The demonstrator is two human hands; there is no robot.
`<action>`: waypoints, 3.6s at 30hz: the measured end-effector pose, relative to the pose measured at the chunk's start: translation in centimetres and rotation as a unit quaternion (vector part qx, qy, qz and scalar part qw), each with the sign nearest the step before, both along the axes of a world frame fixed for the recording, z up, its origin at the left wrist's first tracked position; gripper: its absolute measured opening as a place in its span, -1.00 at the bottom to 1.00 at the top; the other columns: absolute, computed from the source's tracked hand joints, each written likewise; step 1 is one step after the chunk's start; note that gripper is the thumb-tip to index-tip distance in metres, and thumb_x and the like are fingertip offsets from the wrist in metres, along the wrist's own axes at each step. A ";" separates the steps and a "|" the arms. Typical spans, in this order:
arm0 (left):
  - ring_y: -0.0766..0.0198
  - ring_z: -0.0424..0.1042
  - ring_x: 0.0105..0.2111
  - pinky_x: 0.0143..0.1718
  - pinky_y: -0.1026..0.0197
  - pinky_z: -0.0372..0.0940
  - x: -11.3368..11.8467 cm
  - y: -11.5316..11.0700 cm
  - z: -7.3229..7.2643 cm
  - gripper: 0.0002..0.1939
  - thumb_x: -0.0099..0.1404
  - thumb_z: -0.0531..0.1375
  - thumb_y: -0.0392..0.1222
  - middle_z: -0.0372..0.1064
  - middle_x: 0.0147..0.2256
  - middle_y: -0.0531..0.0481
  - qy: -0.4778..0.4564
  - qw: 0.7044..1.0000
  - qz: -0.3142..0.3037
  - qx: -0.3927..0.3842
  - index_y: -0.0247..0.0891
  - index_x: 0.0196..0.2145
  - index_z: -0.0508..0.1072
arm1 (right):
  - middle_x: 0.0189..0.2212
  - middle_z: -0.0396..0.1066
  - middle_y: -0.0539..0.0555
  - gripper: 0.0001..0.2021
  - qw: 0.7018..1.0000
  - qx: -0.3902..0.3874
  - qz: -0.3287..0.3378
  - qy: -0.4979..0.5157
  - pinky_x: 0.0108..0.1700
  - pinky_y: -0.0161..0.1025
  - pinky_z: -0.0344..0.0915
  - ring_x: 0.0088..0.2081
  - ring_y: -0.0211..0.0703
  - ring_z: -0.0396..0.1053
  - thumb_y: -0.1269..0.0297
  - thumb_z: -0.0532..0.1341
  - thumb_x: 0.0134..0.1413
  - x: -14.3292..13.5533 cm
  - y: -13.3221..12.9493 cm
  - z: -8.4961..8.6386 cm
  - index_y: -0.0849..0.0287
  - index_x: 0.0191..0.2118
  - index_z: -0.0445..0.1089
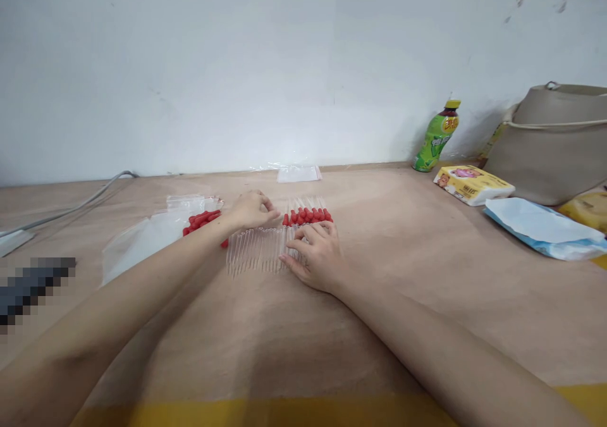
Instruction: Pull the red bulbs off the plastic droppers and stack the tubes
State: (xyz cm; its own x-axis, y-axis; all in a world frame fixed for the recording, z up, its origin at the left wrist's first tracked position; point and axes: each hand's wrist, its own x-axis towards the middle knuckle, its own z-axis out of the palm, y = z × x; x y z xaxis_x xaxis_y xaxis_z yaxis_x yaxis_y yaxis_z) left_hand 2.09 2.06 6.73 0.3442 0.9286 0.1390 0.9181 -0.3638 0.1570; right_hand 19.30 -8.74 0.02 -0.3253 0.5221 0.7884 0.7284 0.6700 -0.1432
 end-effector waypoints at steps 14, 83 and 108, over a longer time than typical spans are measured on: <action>0.06 0.43 -0.43 -0.34 0.15 0.25 2.8 0.4 0.8 -0.75 -0.06 0.18 -0.05 0.41 -0.56 -0.13 0.020 0.984 0.122 -0.129 -0.32 -0.54 0.46 | -0.40 0.36 0.01 -0.83 1.000 0.010 -0.010 0.008 -0.09 -0.14 0.00 -0.33 -0.24 0.25 0.15 0.20 0.01 0.2 0.1 -0.1 0.12 -0.38 0.43; 0.23 0.39 -0.09 0.12 -0.02 0.15 -5.6 -10.2 -5.0 -0.86 0.30 0.02 -0.29 0.42 -0.14 -0.16 -0.095 0.895 -0.375 0.223 -0.32 -0.26 0.35 | -0.21 0.47 0.17 -0.82 0.973 0.121 0.164 -0.106 0.04 -0.17 0.33 -0.09 -0.15 0.39 0.44 0.13 0.10 -0.5 -1.1 0.4 0.28 -0.16 0.38; 0.21 0.26 -0.24 -0.22 0.14 0.30 -10.3 -5.9 -2.5 -0.76 0.29 0.00 -0.25 0.18 -0.34 -0.06 -0.165 0.959 -0.033 0.229 -0.28 -0.16 0.40 | -0.46 0.44 0.04 -0.77 0.995 0.004 -0.102 -0.011 -0.28 -0.22 0.06 -0.39 -0.21 0.31 0.41 0.08 0.06 -0.3 0.3 0.1 0.19 -0.20 0.43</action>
State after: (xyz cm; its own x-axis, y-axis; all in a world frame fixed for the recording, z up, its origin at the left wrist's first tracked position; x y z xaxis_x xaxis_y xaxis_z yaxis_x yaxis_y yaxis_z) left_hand -8.26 -3.87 4.24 0.2679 0.7222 0.6377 0.8188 -0.5195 0.2444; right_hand 19.02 -8.45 0.09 -0.2303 0.5732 0.7864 0.8527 0.5083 -0.1208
